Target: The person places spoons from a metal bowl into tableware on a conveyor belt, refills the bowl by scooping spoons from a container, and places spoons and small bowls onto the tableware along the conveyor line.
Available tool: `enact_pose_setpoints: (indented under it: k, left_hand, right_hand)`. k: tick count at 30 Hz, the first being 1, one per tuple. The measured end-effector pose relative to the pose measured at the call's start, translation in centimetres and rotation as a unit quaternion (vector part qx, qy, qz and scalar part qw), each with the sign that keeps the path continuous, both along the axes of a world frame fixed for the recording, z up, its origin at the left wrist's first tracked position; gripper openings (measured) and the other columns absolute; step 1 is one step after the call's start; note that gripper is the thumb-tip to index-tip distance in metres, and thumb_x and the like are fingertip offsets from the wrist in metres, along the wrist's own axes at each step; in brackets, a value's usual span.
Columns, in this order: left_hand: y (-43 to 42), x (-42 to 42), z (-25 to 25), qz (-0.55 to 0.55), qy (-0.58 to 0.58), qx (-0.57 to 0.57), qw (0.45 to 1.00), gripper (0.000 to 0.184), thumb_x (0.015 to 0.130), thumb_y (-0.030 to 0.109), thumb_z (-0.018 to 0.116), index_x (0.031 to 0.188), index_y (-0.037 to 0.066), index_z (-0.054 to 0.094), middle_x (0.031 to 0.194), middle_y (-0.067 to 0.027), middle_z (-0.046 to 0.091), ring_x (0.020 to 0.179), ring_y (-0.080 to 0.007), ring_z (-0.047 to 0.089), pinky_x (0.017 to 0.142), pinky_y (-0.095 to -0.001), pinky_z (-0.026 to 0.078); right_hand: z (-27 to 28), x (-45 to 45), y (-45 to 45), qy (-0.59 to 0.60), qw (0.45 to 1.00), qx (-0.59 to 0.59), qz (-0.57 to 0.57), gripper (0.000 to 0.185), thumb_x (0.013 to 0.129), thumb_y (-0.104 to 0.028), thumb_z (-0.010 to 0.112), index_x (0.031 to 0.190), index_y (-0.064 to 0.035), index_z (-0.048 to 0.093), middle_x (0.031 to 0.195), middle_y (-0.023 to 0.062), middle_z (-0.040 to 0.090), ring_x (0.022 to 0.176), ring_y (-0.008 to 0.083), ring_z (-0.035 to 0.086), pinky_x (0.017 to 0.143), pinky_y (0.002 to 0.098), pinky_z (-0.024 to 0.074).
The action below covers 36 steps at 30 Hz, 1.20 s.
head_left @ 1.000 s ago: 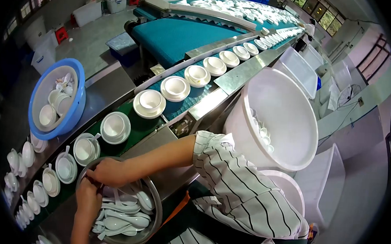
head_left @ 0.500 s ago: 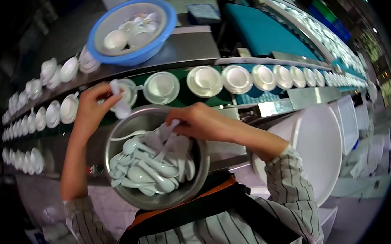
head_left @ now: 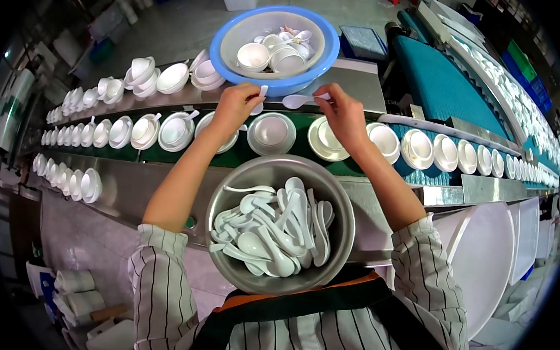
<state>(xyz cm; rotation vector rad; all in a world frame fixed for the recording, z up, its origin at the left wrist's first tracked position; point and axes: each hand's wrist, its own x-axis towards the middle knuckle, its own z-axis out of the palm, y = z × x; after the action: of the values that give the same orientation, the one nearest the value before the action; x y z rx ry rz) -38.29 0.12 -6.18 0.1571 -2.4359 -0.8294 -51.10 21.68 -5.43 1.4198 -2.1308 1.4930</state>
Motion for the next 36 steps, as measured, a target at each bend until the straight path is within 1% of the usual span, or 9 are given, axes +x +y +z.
enact_pose_setpoints:
  k: [7,12,15,18,21,25,28,33,36]
  left_hand:
    - [-1.4,-0.5,-2.7,-0.055,-0.127,-0.051,0.989,0.015,0.076,0.008,0.068,0.088,-0.001,0.066,0.082,-0.0134,0.064,0.069,-0.0237,0.060,0.065,-0.0329,0.046]
    - [-3.0,-0.6,-4.5,-0.073,-0.203,-0.013,0.976,0.025,0.074,0.014,0.069,0.094,0.000,0.065,0.083,-0.0181,0.062,0.076,-0.0323,0.061,0.070,-0.0380,0.047]
    - [-2.6,0.8,-4.4,-0.006,-0.121,-0.134,0.984,0.047,0.072,0.015,0.071,0.114,-0.002,0.057,0.099,-0.0171,0.061,0.088,-0.0297,0.060,0.081,-0.0372,0.047]
    - [0.1,3.2,0.0,0.006,-0.111,-0.084,0.990,0.043,0.074,0.016,0.070,0.112,0.000,0.058,0.094,-0.0163,0.062,0.086,-0.0287,0.060,0.079,-0.0366,0.047]
    - [4.1,7.0,5.6,-0.111,-0.233,-0.053,0.965,0.024,0.076,0.016,0.067,0.090,-0.002,0.061,0.084,-0.0134,0.061,0.078,-0.0262,0.059,0.070,-0.0360,0.046]
    - [7.4,12.3,5.5,-0.166,-0.261,-0.228,0.923,0.012,0.071,0.012,0.067,0.080,0.005,0.063,0.082,-0.0103,0.055,0.086,-0.0276,0.053,0.077,-0.0381,0.041]
    - [7.7,13.8,3.9,-0.142,-0.251,-0.278,0.916,0.009,0.070,0.008,0.066,0.078,0.004,0.062,0.080,-0.0102,0.053,0.083,-0.0273,0.051,0.075,-0.0385,0.041]
    - [6.6,14.2,4.8,-0.077,-0.188,-0.208,0.957,0.007,0.071,0.004,0.066,0.075,0.002,0.061,0.073,-0.0088,0.056,0.070,-0.0252,0.055,0.065,-0.0362,0.044]
    - [6.6,13.6,7.5,-0.032,-0.214,-0.033,0.976,0.008,0.073,0.006,0.068,0.078,0.001,0.062,0.068,-0.0081,0.059,0.059,-0.0184,0.055,0.055,-0.0305,0.043]
  right_hand:
    - [-0.2,-3.2,2.4,-0.020,0.994,0.111,-0.001,0.012,0.079,-0.005,0.064,0.089,-0.0058,0.058,0.078,0.0127,0.065,0.069,0.0289,0.064,0.062,0.0352,0.0496]
    - [-4.7,-4.5,2.5,-0.036,0.982,0.172,0.075,0.017,0.076,-0.006,0.066,0.092,-0.0040,0.062,0.082,0.0132,0.066,0.075,0.0283,0.064,0.068,0.0347,0.0497]
    - [-4.1,-3.3,2.2,0.178,0.977,0.118,0.021,0.021,0.076,-0.009,0.067,0.096,-0.0034,0.061,0.084,0.0140,0.066,0.077,0.0292,0.064,0.069,0.0352,0.0503]
    - [0.4,0.8,2.7,0.047,0.987,0.118,0.098,0.024,0.077,-0.015,0.069,0.098,-0.0052,0.061,0.086,0.0132,0.066,0.078,0.0298,0.064,0.068,0.0376,0.0504]
    - [3.9,5.5,4.4,0.003,0.931,0.267,0.248,0.027,0.079,-0.019,0.069,0.103,-0.0075,0.063,0.089,0.0107,0.066,0.080,0.0273,0.065,0.072,0.0345,0.0517]
    - [2.2,9.0,5.5,0.083,0.854,0.358,0.369,0.021,0.080,-0.027,0.065,0.093,-0.0097,0.065,0.087,0.0093,0.065,0.079,0.0280,0.063,0.070,0.0380,0.0500]
    - [2.5,8.7,6.0,-0.055,0.872,0.290,0.391,0.015,0.079,-0.019,0.066,0.089,-0.0082,0.066,0.086,0.0092,0.065,0.079,0.0278,0.063,0.070,0.0365,0.0499]
    - [5.2,4.8,5.5,-0.022,0.969,0.141,0.202,0.013,0.076,-0.003,0.067,0.088,-0.0043,0.066,0.086,0.0110,0.064,0.077,0.0250,0.063,0.066,0.0343,0.0506]
    - [3.2,-0.4,2.8,0.105,0.992,0.074,0.016,0.008,0.079,-0.008,0.064,0.087,-0.0093,0.065,0.079,0.0094,0.060,0.068,0.0289,0.061,0.058,0.0370,0.0484]
